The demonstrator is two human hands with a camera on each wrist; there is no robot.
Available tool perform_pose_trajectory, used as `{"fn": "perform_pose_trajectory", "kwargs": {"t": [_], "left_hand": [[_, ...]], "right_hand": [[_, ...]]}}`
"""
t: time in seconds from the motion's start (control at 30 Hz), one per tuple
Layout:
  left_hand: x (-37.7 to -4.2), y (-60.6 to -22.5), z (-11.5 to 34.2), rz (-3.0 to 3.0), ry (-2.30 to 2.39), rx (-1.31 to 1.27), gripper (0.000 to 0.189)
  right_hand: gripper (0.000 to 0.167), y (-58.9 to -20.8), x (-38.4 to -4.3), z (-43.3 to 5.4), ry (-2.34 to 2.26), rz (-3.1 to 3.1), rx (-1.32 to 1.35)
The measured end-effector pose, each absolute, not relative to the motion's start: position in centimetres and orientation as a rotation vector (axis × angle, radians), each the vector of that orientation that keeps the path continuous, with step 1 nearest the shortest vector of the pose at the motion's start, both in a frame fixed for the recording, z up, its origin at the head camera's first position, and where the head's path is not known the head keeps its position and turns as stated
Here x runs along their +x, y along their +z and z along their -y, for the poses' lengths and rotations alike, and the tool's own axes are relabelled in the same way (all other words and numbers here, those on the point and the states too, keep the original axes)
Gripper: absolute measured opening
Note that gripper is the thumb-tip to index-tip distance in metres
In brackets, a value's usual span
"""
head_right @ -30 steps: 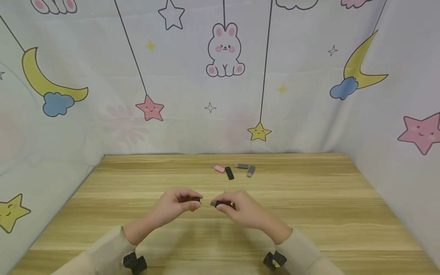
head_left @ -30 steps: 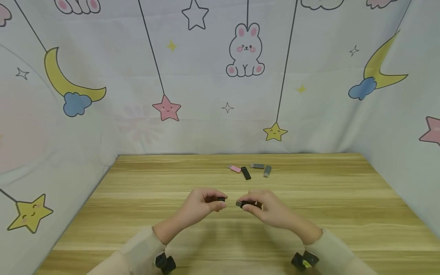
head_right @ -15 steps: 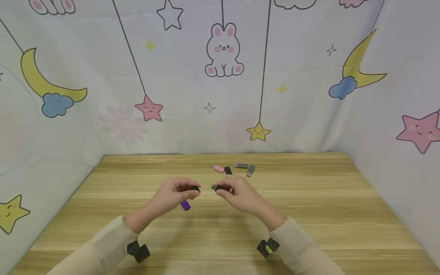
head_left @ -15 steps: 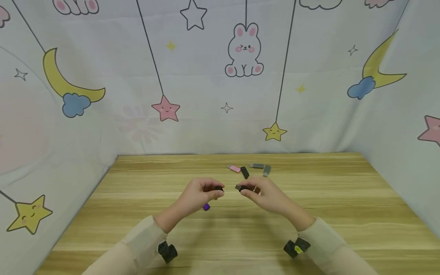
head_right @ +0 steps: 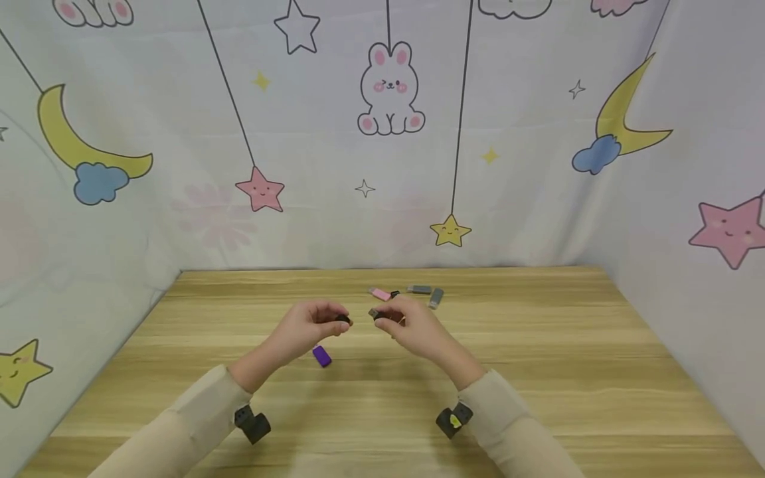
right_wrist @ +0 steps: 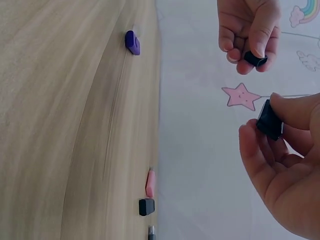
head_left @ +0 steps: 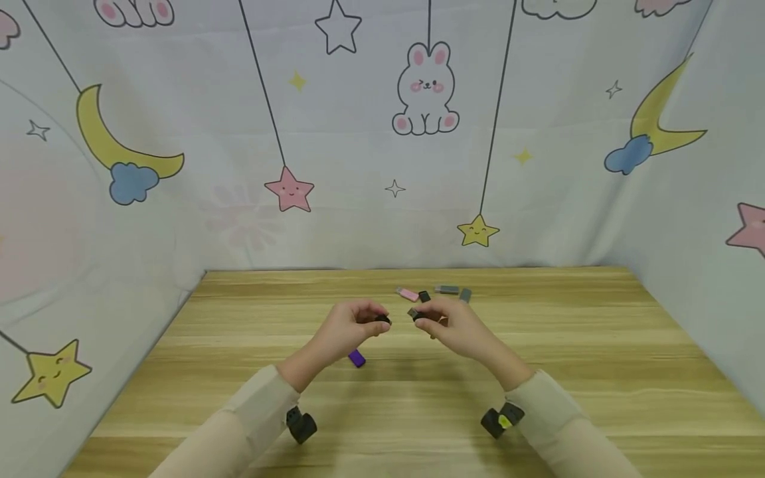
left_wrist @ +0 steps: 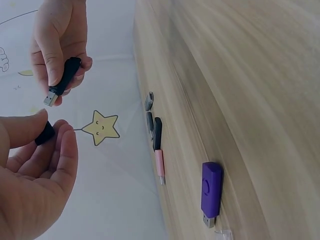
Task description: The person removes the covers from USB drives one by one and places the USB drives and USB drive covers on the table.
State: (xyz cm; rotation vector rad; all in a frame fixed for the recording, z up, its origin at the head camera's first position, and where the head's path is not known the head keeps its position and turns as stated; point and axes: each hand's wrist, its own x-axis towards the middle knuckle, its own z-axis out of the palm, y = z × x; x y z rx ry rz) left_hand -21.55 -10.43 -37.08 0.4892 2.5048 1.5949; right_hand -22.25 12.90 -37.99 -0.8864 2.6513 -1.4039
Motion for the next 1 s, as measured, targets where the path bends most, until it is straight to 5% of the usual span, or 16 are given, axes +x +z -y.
{"fn": "perform_pose_trajectory", "kwargs": {"t": [1.0], "left_hand": [[-24.6,-40.2,9.7,-2.543,1.466,0.456,0.011]], "right_hand": [[0.028,-41.7,-25.2,-11.2,-1.463,-2.502,-0.598]]}}
